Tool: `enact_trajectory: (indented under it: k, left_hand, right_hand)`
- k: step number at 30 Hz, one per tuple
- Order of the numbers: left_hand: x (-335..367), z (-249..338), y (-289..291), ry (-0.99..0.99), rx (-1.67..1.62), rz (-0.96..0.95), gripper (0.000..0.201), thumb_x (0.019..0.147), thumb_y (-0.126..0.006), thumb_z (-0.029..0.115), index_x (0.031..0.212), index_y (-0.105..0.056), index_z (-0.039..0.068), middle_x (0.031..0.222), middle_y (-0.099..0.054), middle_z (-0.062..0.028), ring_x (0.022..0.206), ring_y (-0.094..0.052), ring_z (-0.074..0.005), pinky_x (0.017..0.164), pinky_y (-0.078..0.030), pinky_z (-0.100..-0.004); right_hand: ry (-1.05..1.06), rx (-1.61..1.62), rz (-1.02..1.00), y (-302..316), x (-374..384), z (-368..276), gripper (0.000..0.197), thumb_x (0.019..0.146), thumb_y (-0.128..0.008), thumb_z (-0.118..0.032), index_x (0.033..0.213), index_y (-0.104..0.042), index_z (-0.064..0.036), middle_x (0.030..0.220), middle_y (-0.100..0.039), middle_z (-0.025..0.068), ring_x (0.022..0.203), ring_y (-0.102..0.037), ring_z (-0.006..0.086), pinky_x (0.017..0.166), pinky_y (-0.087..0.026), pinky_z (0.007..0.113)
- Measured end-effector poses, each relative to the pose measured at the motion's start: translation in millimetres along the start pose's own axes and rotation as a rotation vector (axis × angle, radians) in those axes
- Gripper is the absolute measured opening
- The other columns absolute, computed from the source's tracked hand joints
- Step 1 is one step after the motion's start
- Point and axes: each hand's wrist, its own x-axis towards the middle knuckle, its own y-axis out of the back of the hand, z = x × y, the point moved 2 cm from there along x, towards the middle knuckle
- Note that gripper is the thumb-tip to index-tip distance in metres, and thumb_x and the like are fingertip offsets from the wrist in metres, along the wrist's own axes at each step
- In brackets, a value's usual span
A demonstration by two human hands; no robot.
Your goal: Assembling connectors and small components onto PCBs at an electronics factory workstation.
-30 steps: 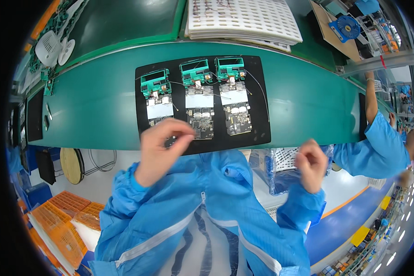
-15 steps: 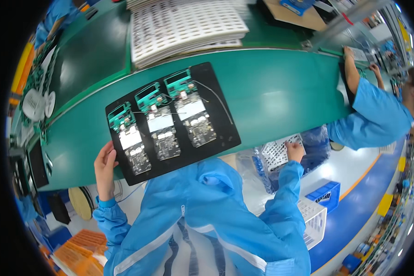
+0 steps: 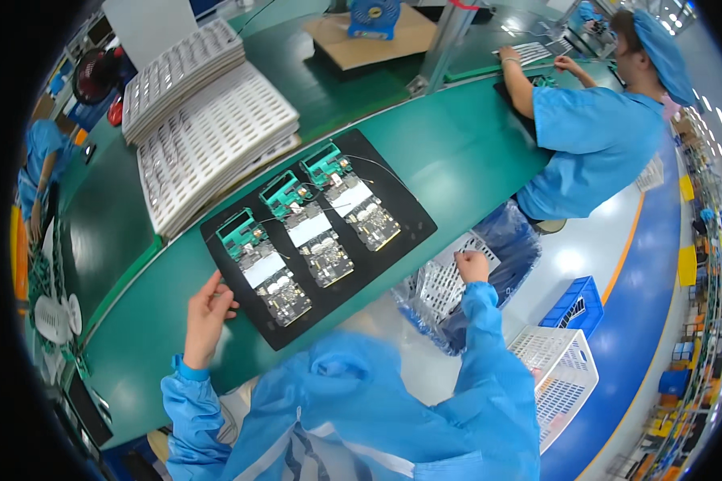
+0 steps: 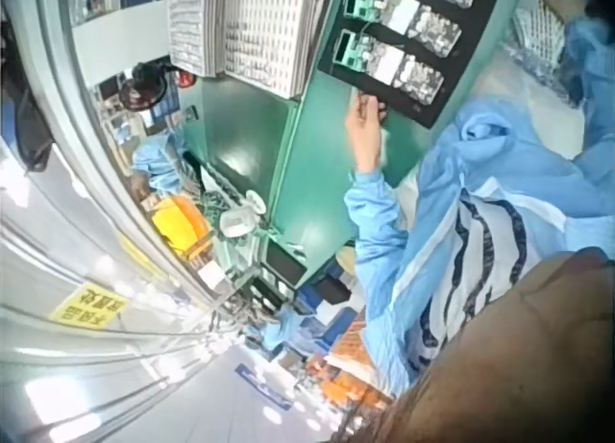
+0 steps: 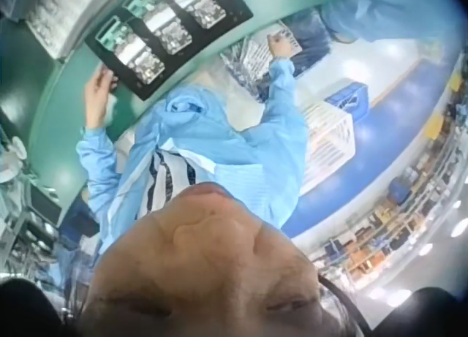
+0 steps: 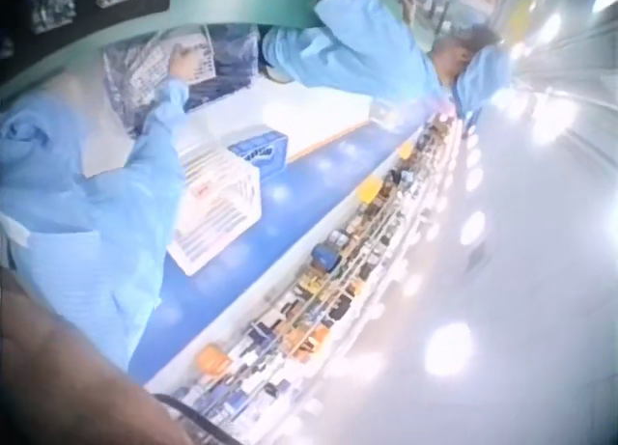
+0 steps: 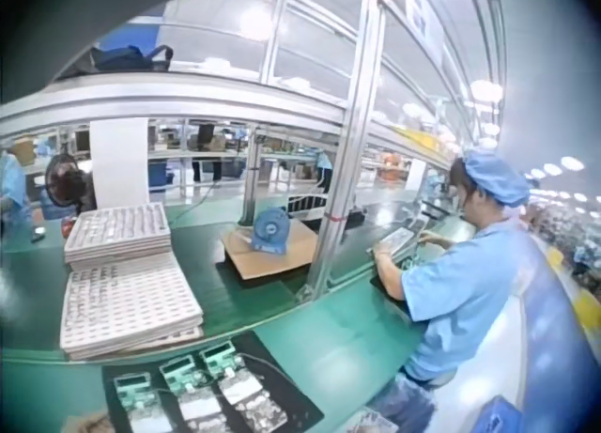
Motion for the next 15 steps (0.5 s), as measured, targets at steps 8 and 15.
enact_trajectory:
  k: [8,15]
  left_hand:
    - [76,88,-159,-0.026,-0.189,-0.315,0.076,0.097,-0.056,0.003,0.154,-0.006,-0.007,0.098,-0.061,-0.0143,0.082,-0.069,-0.0233,0.074,-0.059,-0.0304]
    - [120,138,-262,-0.209,-0.294,-0.317,0.076,0.096,-0.060,0.003,0.154,-0.012,-0.008,0.128,-0.054,-0.0204,0.098,-0.067,-0.0237,0.083,-0.056,-0.0297]
  right_hand:
    - [0.303,0.000,0.177,98,-9,-51,0.020,0.084,-0.070,-0.022,0.079,-0.068,-0.0032,0.076,-0.066,0.0182,0.072,-0.065,0.0370,0.064,-0.050,0.045]
    - [0.450,0.178,0.132,205,-49,-105,0.024,0.084,-0.069,-0.016,0.068,-0.057,-0.0020,0.070,-0.059,0.0108,0.065,-0.060,0.0273,0.060,-0.047,0.039]
